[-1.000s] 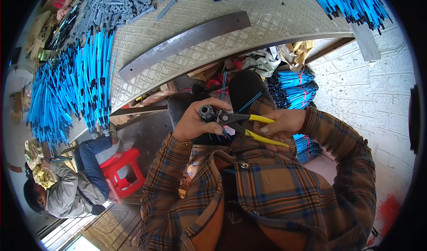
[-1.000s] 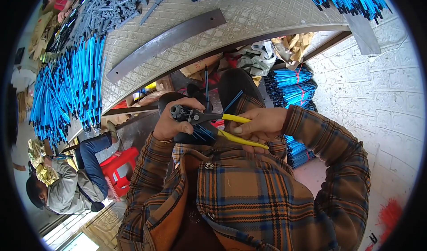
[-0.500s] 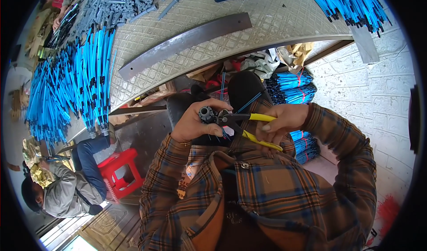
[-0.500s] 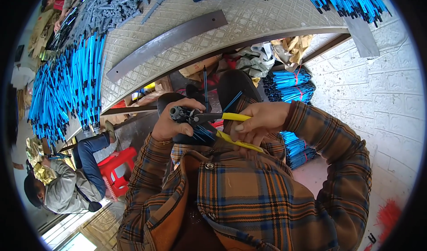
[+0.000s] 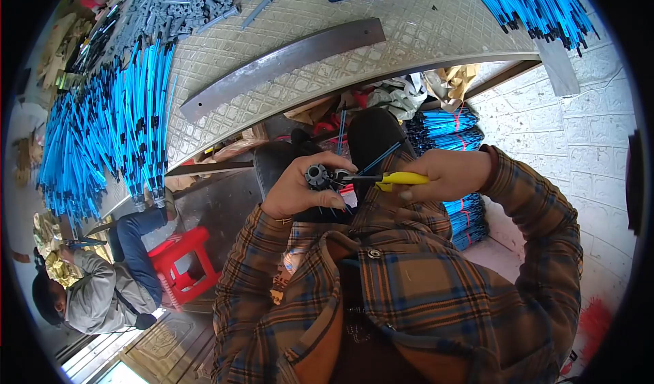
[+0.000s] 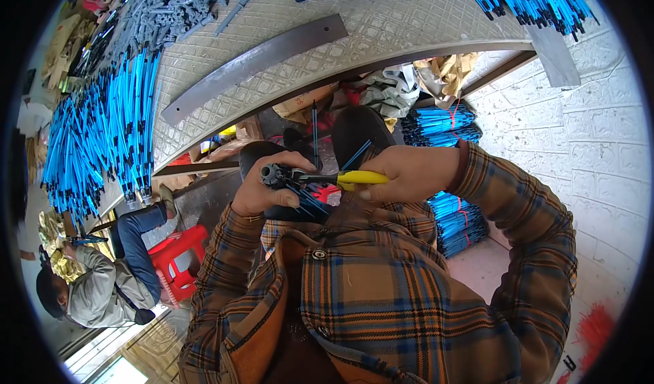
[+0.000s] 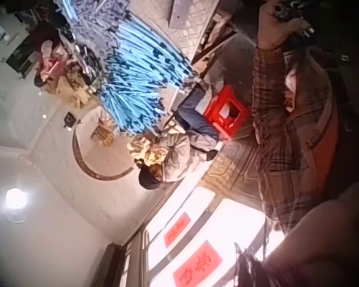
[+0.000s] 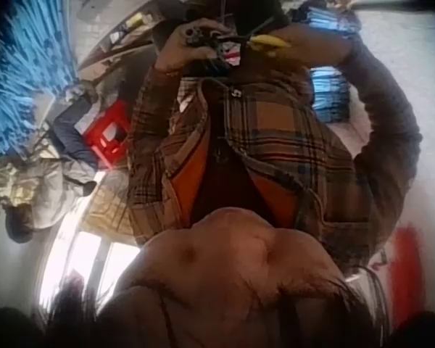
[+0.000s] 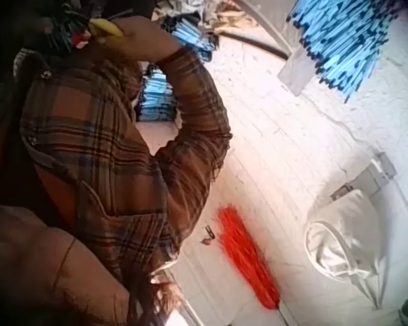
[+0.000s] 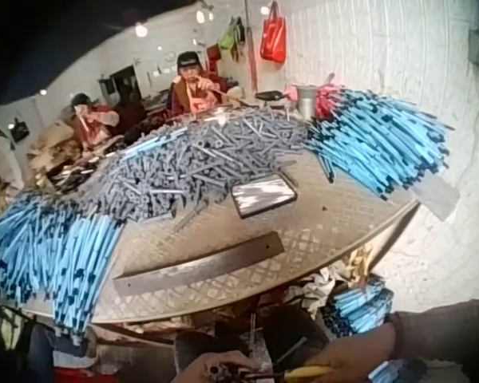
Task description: The person bundles small blue plastic components together by hand, then crimps them with a hand tool.
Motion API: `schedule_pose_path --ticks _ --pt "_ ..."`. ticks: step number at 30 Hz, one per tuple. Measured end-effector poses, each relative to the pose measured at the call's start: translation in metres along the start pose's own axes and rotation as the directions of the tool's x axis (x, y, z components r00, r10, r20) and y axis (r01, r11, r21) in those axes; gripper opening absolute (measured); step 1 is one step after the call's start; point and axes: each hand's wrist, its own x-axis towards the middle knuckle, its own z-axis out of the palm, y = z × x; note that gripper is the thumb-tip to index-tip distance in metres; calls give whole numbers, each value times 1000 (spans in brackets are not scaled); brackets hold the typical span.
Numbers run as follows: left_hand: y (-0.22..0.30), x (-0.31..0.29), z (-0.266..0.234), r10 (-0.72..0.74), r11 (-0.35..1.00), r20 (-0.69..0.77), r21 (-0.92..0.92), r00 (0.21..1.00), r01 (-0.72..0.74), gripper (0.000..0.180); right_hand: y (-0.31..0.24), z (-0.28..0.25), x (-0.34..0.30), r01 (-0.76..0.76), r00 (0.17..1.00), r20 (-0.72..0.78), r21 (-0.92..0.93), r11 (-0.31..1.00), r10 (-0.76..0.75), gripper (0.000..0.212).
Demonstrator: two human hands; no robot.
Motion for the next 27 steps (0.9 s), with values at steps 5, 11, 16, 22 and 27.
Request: schedule_pose_path --ticks 5,11,16,22,27 --pt "2 0 1 -23 1000 25 -19 999 23 55 -3 -2 -3 13 1000 6 69 998 -14 33" --pt "2 0 2 -34 999 22 -28 999 34 54 0 -1 -3 73 997 -31 -118 990 -77 31" --pt "2 -1 2 -36 999 1 -41 999 36 52 -3 2 -3 87 992 -66 -214 973 -104 28" --pt "-5 -4 6 17 998 -95 -55 995 -22 50 -6 15 -4 21 996 -87 -100 995 -29 29" --pt "-4 -5 6 32 997 -68 -61 997 -36 48 -10 16 -4 -134 989 90 260 956 114 32"
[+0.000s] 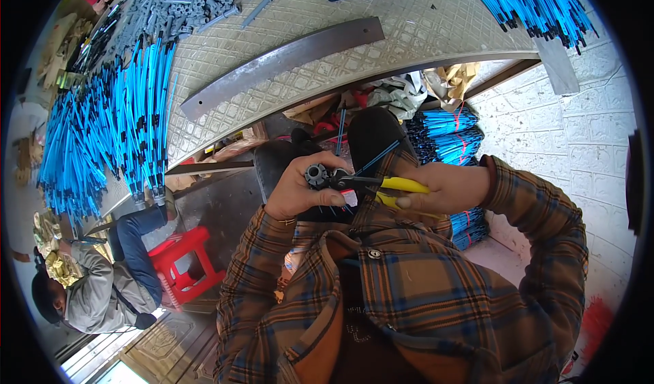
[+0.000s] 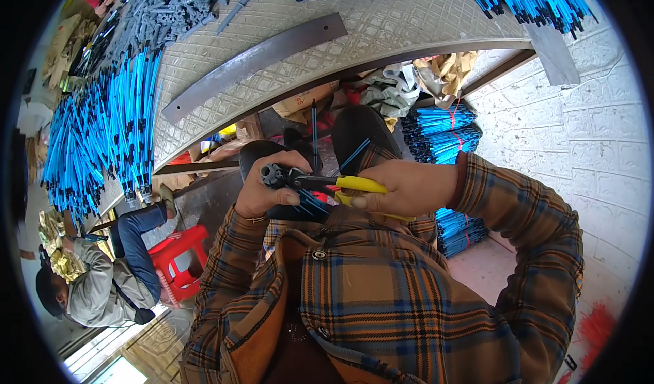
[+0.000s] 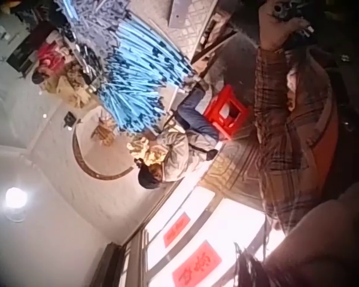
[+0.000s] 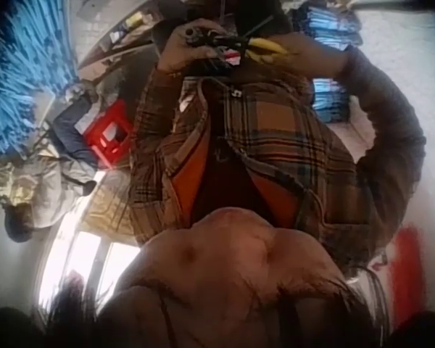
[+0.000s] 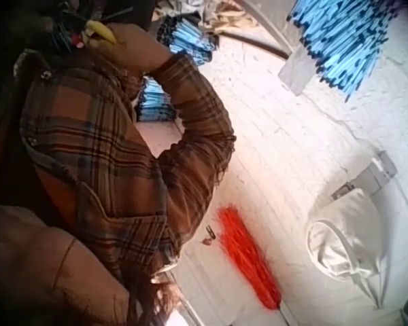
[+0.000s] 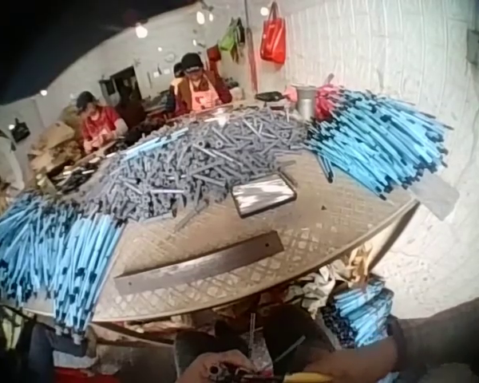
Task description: The person bundles small blue plastic components together by hand, then crimps them with a hand tool.
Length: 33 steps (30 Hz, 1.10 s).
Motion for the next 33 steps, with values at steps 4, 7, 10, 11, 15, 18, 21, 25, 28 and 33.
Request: schedule_pose_path --ticks 4,7,10,11,15,18,21,25,28,33 --pt "-1 -2 -4 -20 1000 84 19 996 19 44 12 12 6 41 999 12 118 992 -42 34" --pt "-3 -4 -7 11 999 162 33 987 -16 41 18 20 11 92 996 -20 95 991 -90 34" --pt "-1 -6 -7 -19 996 164 84 986 5 36 19 23 12 108 993 -43 14 994 -108 35" --pt "0 -7 -7 -20 996 165 84 986 6 36 18 24 12 87 995 -51 11 996 -86 35" --pt "4 -9 -3 -7 994 129 113 992 -8 31 10 17 10 16 999 -44 1 1000 -16 33" --pt "6 -11 3 -44 992 8 122 999 42 30 0 5 5 -36 999 1 -8 999 36 32" --pt "7 -11 9 -59 993 -85 98 995 67 30 -10 -1 3 -37 998 -60 -186 982 27 38" --pt "2 -9 18 -15 989 -193 141 981 42 26 -18 -3 7 -19 989 -146 -376 927 -39 31" --pt "5 -8 19 27 988 -250 156 968 13 26 -23 6 14 -41 976 -210 -454 890 -62 31" --pt "5 -13 4 58 998 -265 6 963 -58 35 -23 9 20 -7 951 -263 -541 841 -161 34"
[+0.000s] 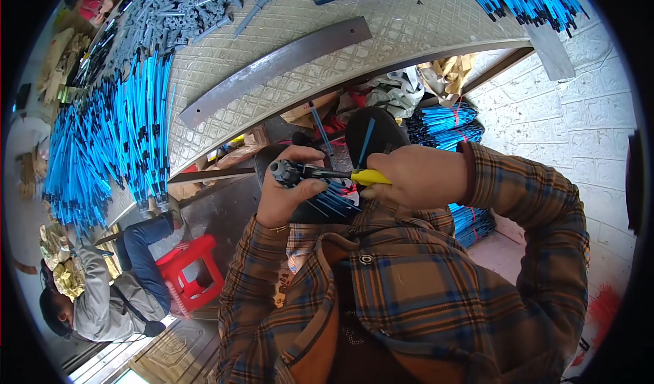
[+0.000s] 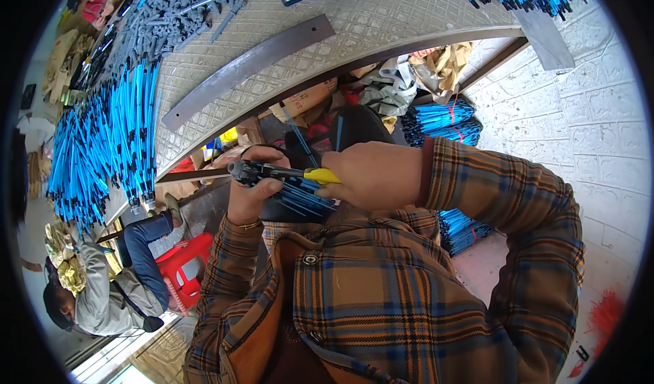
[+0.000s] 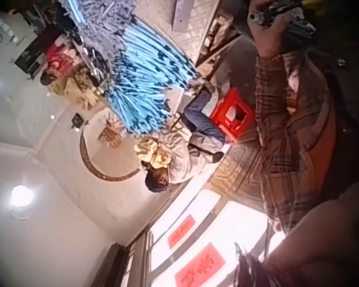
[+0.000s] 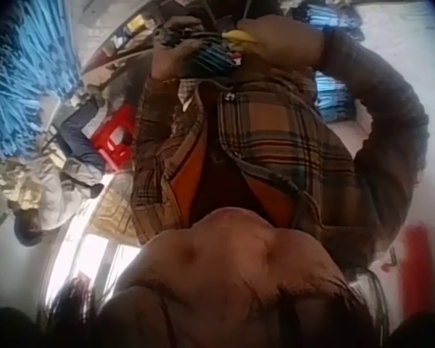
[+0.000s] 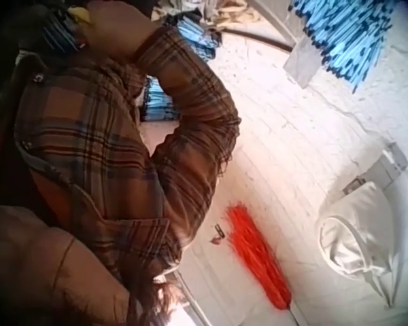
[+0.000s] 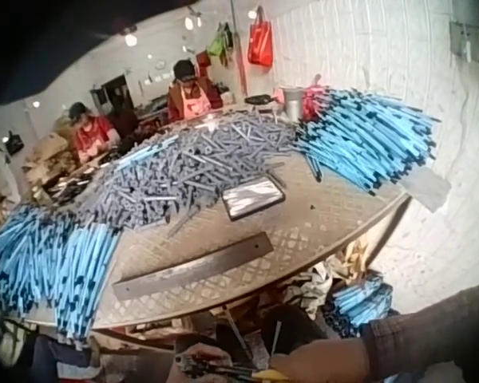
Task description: The person bundles small blue plastic components together by hand, then crimps them with a hand tool.
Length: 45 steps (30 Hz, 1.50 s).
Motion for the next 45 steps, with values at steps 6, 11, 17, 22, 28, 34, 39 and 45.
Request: schedule_pose_path --ticks 6,11,17,22,28,34,39,45 --pt "-5 -4 -9 -7 998 50 -60 999 10 41 2 -2 0 25 999 21 51 998 -26 36" --pt "-5 -2 -3 -31 1000 21 8 999 30 37 5 0 0 41 999 -10 -44 998 -41 37" --pt "-9 2 5 38 979 -30 201 999 -31 32 1 -3 1 -39 999 14 -60 997 40 36" --pt "-6 3 11 -14 991 -15 132 1000 16 31 2 1 -7 -63 998 -18 -122 991 61 35" --pt "2 9 22 -12 995 10 98 1000 11 33 1 -13 -25 -56 996 -73 -78 995 50 35" --pt "-10 20 22 -62 979 100 201 993 41 34 -2 -26 -27 -120 993 -24 -187 975 118 35" --pt "-14 29 29 -49 991 152 132 987 29 48 15 -33 -38 -141 973 -225 -368 919 59 34" --pt "-34 65 60 104 886 290 408 951 -221 64 70 -88 -58 -364 654 -755 -271 891 38 31"
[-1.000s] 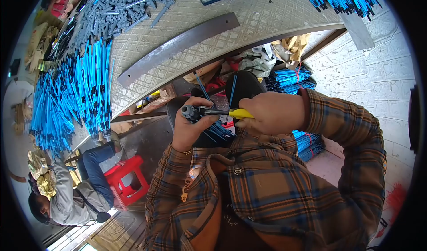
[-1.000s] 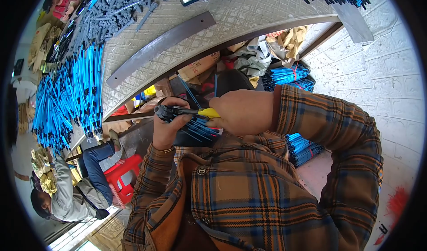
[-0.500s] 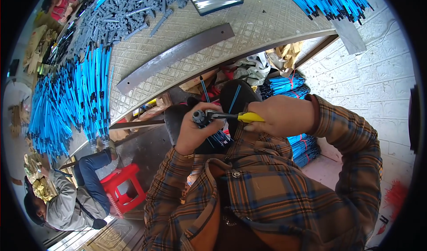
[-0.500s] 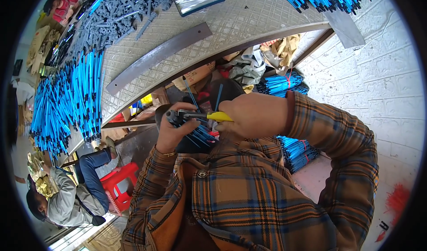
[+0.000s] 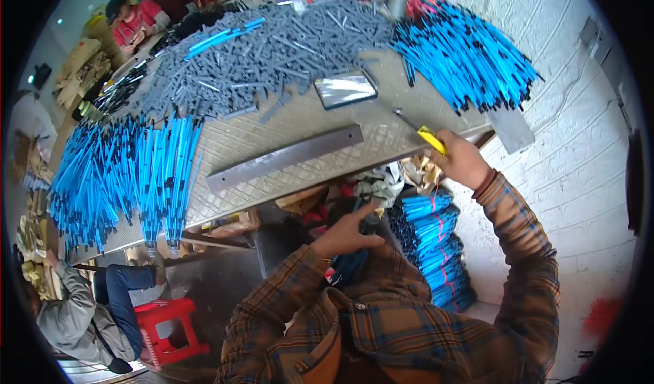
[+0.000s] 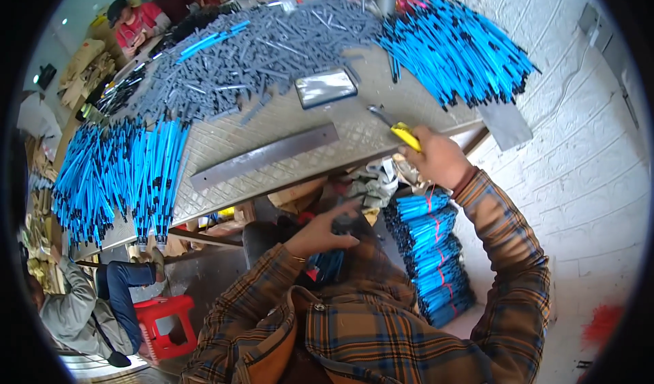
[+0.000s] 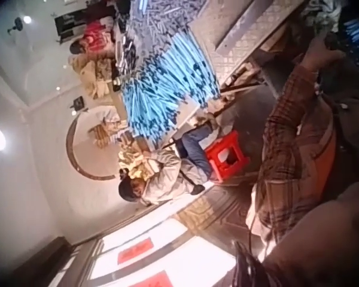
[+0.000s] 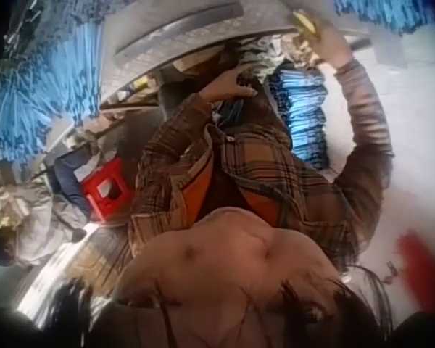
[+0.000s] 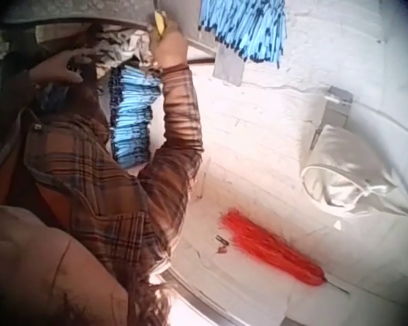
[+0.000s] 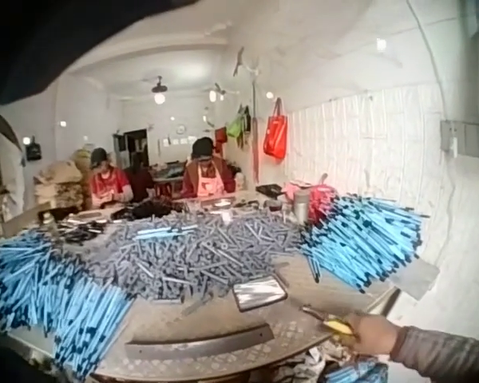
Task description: The person bundles small blue plastic components together by hand, then crimps them with a hand tool.
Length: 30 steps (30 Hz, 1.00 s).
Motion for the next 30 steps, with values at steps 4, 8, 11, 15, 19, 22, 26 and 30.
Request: schedule_pose_path --ticks 4,8,11,15,19,22,26,30 --pt "18 1 1 -41 980 298 -176 954 97 55 33 11 30 -130 991 -57 -164 978 122 33" --pt "26 -38 -27 -66 943 54 -324 996 80 39 25 21 34 34 982 -167 -312 950 -90 37" --pt "40 -84 -78 13 951 -344 -285 939 -118 37 1 32 22 207 954 -151 -286 936 -258 41" --pt "41 -142 -122 -79 800 -523 -541 849 -259 46 -47 71 -5 495 868 -17 -53 867 -497 51" --pt "11 -162 -141 -88 705 -543 -626 835 -333 46 -67 137 -23 614 755 167 159 773 -634 64" --pt "-48 -179 -151 -242 660 -559 -694 793 -287 44 -78 176 -42 578 741 231 259 774 -631 67" --pt "-106 -203 -156 -422 424 -507 -843 752 -331 36 -89 187 -44 491 731 329 354 796 -597 69" --pt "-100 -186 -136 -477 306 -571 -821 668 -482 31 -94 205 -44 391 789 264 482 784 -555 68"
